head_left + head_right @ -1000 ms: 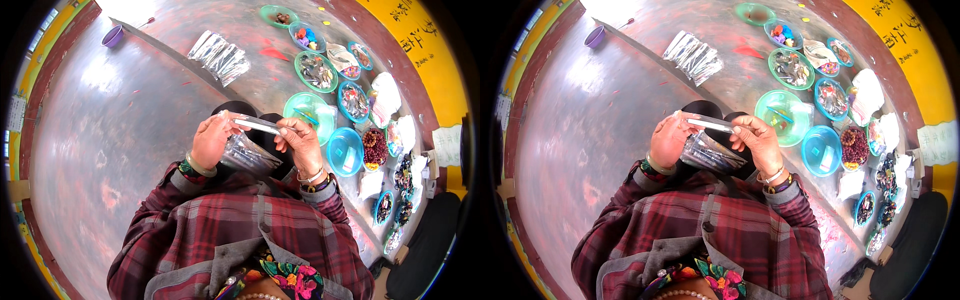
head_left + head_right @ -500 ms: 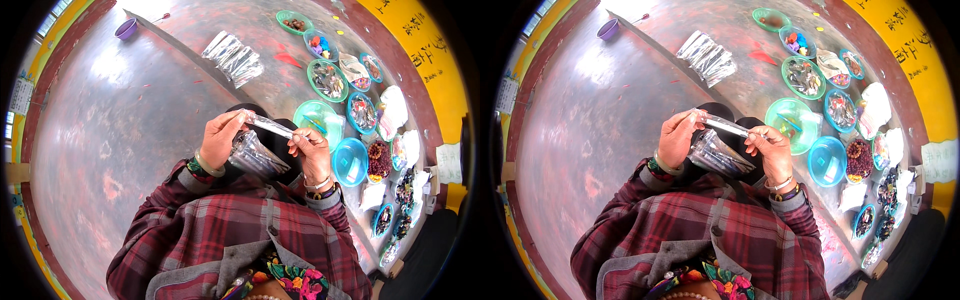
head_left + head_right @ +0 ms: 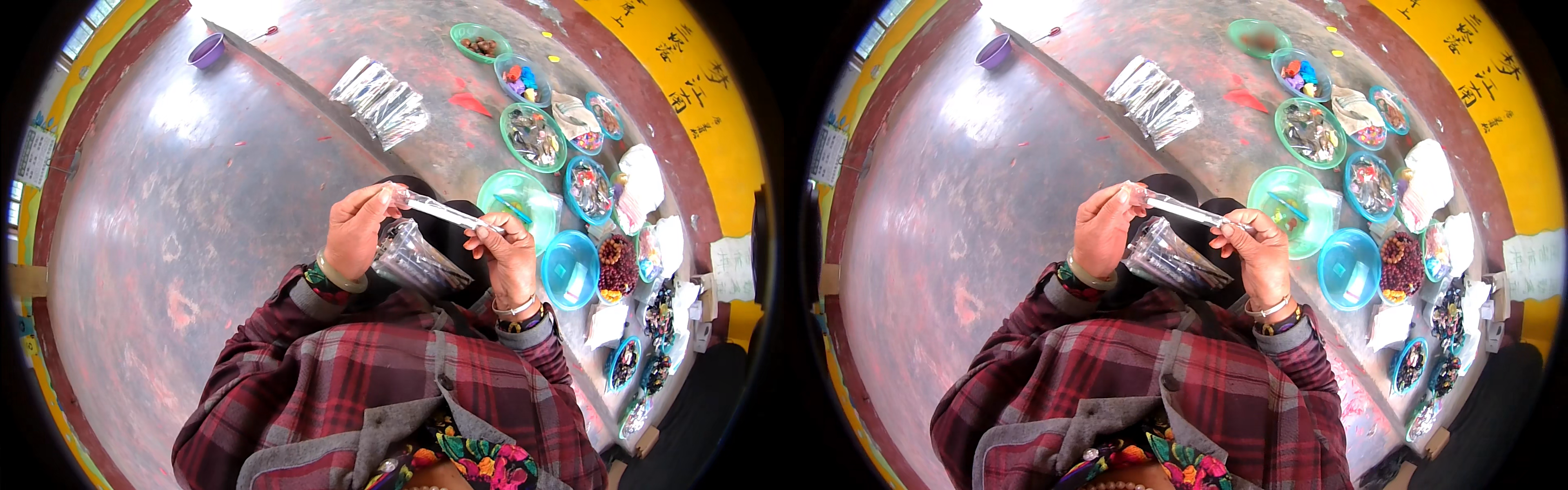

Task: The person sits on the floor and packs markers into small clear plastic bags. They pick up markers from a green bowl, insert them into the bags, and place the filled bags on the floor. The person handles the markers and bags by hand throughout the process.

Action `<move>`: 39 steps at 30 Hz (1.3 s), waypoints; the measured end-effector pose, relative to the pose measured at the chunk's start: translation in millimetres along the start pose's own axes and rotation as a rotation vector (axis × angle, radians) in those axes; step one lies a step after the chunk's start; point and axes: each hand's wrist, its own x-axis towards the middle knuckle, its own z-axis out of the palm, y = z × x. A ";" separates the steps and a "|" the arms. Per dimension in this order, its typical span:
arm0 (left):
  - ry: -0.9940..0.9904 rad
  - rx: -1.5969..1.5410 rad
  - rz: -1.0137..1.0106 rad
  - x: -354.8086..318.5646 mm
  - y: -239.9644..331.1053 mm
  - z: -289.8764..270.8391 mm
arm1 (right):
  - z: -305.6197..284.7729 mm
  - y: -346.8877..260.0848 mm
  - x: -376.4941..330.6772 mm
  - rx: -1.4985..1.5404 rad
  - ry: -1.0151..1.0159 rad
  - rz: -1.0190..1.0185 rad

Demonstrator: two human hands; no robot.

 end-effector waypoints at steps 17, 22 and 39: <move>-0.083 0.167 -0.117 -2.3 1.7 -12.5 | -2.5 -12.4 -2.9 0.043 0.073 -0.214; -0.026 0.103 -0.135 0.0 2.5 -15.1 | -2.3 -13.3 -2.1 0.028 0.053 -0.185; 0.055 -0.384 -0.360 13.1 24.9 9.4 | 12.6 -7.4 -15.0 -1.052 -0.224 -1.003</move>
